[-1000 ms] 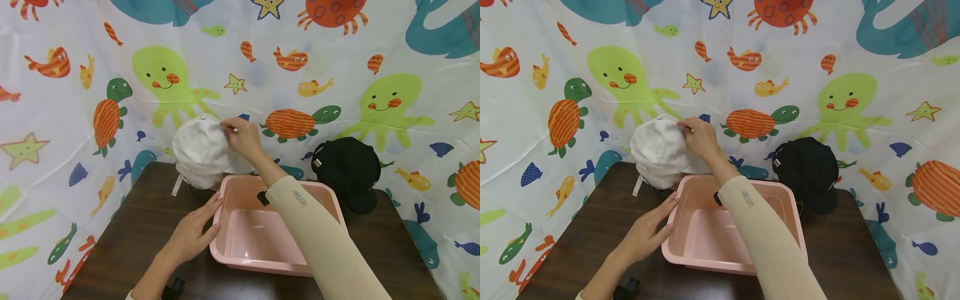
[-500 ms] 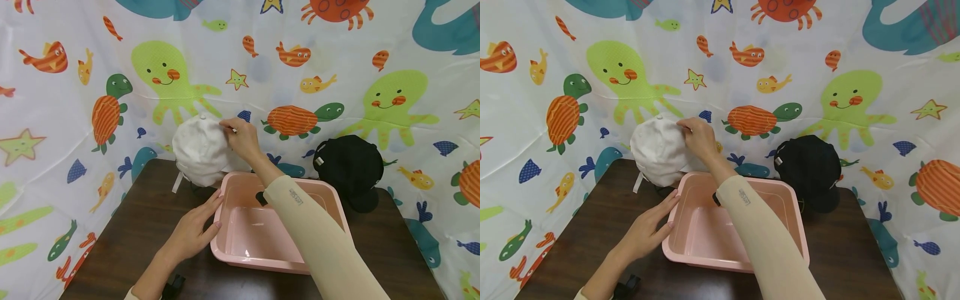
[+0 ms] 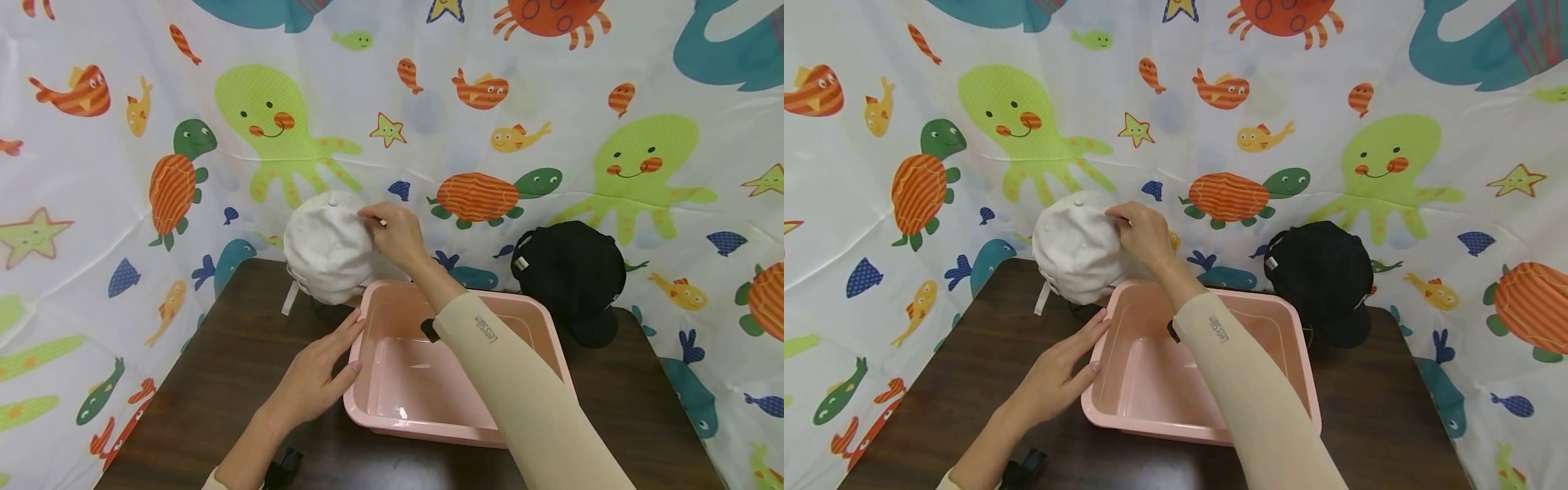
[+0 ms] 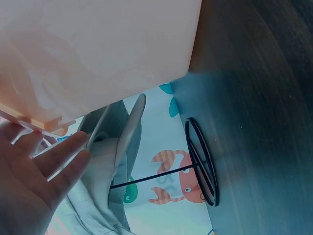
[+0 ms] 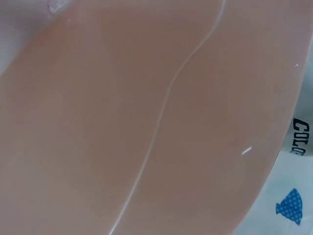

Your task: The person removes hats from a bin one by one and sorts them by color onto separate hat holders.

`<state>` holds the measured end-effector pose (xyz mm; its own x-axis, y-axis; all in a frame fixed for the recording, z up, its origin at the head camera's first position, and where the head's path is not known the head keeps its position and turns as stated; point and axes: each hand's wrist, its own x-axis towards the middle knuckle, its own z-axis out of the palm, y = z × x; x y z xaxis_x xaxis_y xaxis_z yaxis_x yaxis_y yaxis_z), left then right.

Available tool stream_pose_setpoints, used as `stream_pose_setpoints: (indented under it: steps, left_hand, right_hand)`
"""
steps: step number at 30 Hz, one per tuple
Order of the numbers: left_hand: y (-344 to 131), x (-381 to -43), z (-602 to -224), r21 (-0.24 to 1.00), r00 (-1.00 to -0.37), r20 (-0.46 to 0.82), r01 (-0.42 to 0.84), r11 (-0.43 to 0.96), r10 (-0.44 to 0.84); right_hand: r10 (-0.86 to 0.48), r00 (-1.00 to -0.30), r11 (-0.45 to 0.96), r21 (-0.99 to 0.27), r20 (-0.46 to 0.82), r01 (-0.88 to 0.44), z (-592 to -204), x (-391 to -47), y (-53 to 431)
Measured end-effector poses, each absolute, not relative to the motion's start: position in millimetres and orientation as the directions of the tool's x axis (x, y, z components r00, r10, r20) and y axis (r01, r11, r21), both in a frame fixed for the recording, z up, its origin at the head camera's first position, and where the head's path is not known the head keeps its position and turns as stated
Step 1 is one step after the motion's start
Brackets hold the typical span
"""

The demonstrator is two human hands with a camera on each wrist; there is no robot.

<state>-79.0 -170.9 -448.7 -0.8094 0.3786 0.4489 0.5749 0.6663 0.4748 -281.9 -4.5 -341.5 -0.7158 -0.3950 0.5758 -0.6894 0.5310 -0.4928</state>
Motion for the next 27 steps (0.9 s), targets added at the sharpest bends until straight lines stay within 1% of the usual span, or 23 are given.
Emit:
stream_pose_setpoints:
  steps: [17, 22, 27]
  left_hand:
    - [-170.9, -77.7, -446.1, 0.48, -0.817, 0.438, 0.566, 0.67, 0.376]
    - [-171.2, -78.1, -446.1, 0.475, -0.817, 0.436, 0.565, 0.675, 0.378]
    - [-171.6, -78.0, -444.3, 0.467, -0.819, 0.432, 0.562, 0.683, 0.379]
  right_hand:
    - [-0.41, -0.767, 0.567, -0.521, 0.493, -0.638, -344.1, -275.5, 3.6]
    - [-0.438, -0.783, 0.605, -0.5, 0.441, -0.62, -341.8, -273.2, 9.9]
    - [-0.461, -0.802, 0.672, -0.44, 0.381, -0.595, -332.7, -268.9, 19.5]
